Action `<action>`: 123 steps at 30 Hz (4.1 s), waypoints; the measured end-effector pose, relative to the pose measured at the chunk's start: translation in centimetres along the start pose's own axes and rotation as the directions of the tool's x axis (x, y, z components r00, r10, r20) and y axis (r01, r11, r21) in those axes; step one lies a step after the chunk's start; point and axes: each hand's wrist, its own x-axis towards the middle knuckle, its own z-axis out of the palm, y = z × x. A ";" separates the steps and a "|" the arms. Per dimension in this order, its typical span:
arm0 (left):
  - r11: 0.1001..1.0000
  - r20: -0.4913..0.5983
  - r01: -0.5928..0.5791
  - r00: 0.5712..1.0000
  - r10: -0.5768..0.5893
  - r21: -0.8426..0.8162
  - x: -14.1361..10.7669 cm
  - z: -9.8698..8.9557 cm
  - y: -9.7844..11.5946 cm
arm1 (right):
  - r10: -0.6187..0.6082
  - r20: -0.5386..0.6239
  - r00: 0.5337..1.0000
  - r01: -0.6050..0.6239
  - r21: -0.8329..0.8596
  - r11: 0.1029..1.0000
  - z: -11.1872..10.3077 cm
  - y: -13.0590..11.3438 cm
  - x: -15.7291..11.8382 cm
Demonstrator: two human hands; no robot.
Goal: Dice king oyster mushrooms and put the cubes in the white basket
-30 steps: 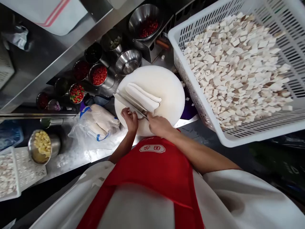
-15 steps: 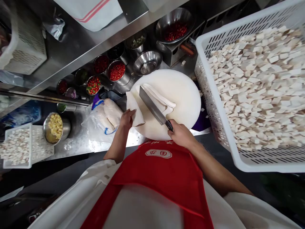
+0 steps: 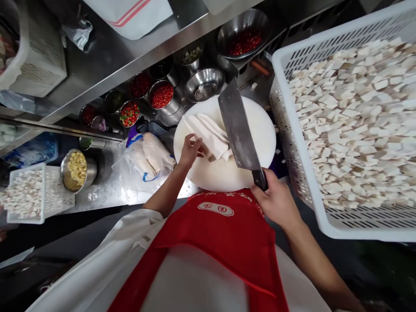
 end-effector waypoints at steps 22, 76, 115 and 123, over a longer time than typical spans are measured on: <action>0.300 0.914 -0.905 0.364 0.181 0.301 6.4 -0.3 6.4 | 0.221 -0.019 0.975 -0.213 0.189 0.959 1.9 4.6 -3.1; 0.662 0.719 -0.710 0.589 0.369 0.242 -2.8 -4.8 -0.8 | -0.232 0.383 0.894 0.373 -0.351 0.859 1.1 0.4 1.8; 0.442 0.090 -0.580 0.669 0.738 0.684 3.9 -6.0 -7.6 | -0.083 0.584 0.807 0.493 -0.591 0.639 4.1 -17.4 7.2; 0.472 0.087 -0.534 0.722 0.687 0.702 3.4 -5.7 -6.9 | 0.015 0.547 0.837 0.420 -0.660 0.623 2.4 -16.3 5.2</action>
